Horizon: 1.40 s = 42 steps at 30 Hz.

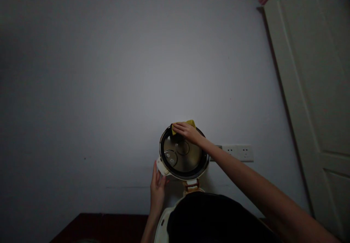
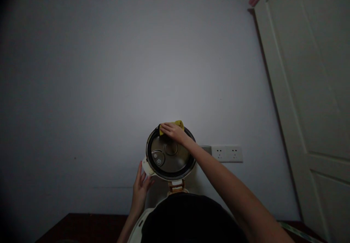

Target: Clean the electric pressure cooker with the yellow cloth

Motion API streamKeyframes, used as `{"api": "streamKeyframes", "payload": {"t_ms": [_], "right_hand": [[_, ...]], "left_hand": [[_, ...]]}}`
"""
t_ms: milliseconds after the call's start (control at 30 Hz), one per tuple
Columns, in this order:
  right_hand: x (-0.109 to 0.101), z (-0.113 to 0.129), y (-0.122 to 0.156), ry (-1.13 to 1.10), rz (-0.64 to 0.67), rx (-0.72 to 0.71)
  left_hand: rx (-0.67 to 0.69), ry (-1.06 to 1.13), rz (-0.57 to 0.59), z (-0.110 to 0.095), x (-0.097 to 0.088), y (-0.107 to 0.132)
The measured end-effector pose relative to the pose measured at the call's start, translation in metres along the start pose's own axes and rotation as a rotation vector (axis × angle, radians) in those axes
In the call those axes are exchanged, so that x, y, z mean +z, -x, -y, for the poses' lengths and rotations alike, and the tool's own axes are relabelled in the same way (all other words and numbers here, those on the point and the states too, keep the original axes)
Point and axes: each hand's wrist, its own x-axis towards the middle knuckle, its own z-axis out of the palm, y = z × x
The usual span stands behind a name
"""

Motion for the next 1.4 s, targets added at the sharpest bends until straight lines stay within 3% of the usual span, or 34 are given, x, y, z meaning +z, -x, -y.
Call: {"api": "streamKeyframes", "payload": {"t_ms": [267,500,700,900,1167,1400], "right_hand": [[0.013,0.013,-0.013,-0.009,0.076,-0.072],[0.014,0.012,-0.008,-0.005,0.093,0.044],[0.016,0.012,-0.011,-0.014,0.099,0.047],[0.013,0.004,-0.007,-0.007,0.083,0.135],[0.011,0.022,-0.025,-0.023,0.138,0.07],[0.001,0.012,-0.023,-0.017,0.158,0.122]], "left_hand": [[-0.002,-0.012,0.004,-0.004,0.001,0.002],[0.01,-0.003,-0.004,-0.004,0.003,0.002],[0.016,-0.012,0.005,-0.002,0.001,0.001],[0.018,-0.025,0.001,-0.004,0.002,0.003],[-0.002,-0.016,-0.007,-0.002,0.001,0.001],[0.013,-0.024,0.014,-0.002,0.0,0.001]]}}
